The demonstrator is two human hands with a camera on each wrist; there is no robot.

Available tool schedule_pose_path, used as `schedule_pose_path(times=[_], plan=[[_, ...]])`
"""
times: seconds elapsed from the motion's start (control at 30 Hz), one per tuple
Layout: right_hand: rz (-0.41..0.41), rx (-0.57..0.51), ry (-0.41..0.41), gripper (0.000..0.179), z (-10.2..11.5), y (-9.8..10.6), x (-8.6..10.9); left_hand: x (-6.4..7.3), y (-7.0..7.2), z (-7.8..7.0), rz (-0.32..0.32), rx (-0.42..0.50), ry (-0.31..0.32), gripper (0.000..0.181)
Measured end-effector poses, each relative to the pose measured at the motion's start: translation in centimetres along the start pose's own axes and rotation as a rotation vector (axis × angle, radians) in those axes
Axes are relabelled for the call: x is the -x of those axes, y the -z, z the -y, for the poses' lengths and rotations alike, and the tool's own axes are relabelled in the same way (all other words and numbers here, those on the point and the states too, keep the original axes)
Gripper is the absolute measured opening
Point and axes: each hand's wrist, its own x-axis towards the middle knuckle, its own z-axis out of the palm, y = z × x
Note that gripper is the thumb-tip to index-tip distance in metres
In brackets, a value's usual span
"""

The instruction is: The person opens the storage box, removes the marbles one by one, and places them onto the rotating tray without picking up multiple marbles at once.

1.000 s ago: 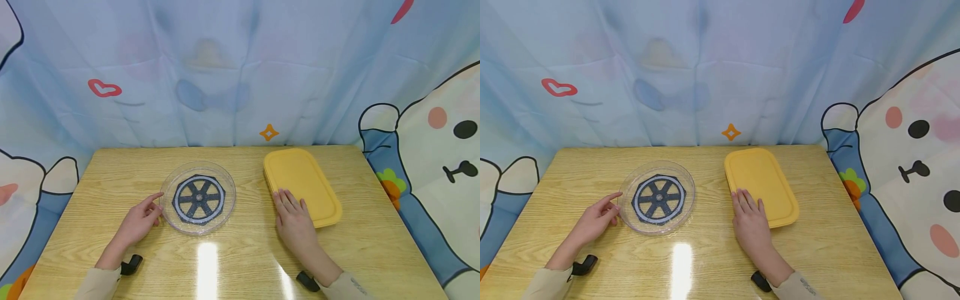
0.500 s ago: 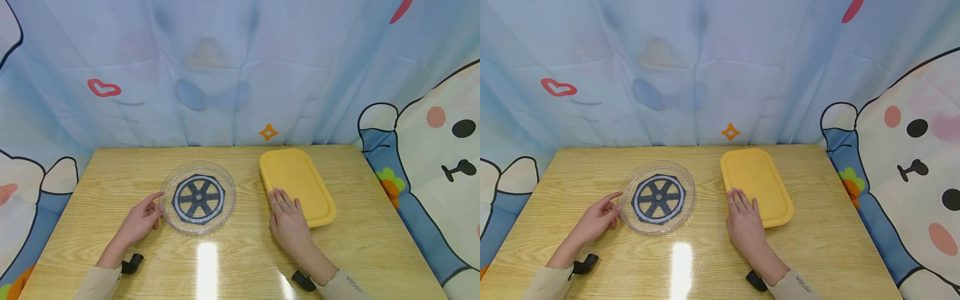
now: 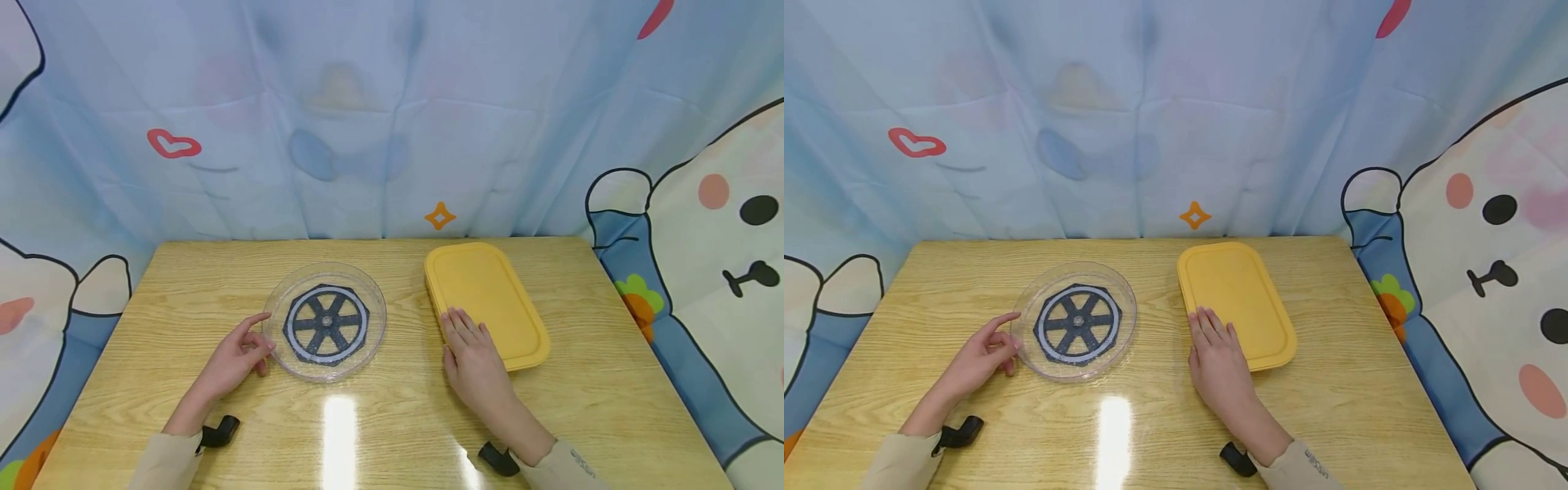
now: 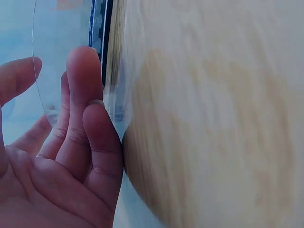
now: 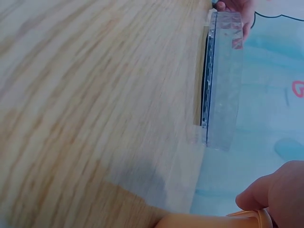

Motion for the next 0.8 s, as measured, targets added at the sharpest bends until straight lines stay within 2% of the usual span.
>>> schedule_pose_path(times=[0.3, 0.47, 0.8], plan=[[0.007, -0.036, -0.015, 0.052, 0.0, 0.3, 0.1, -0.3, -0.2, 0.3, 0.062, 0.100, 0.024, 0.062], [-0.004, -0.053, -0.013, 0.052, 0.0, 0.6, 0.0, -0.4, -0.2, 0.5, 0.066, 0.117, 0.028, 0.061], [-0.124, -0.133, -0.012, 0.050, -0.1, 1.5, -0.4, -0.5, -0.1, 0.5, 0.069, 0.121, 0.031, 0.061]])
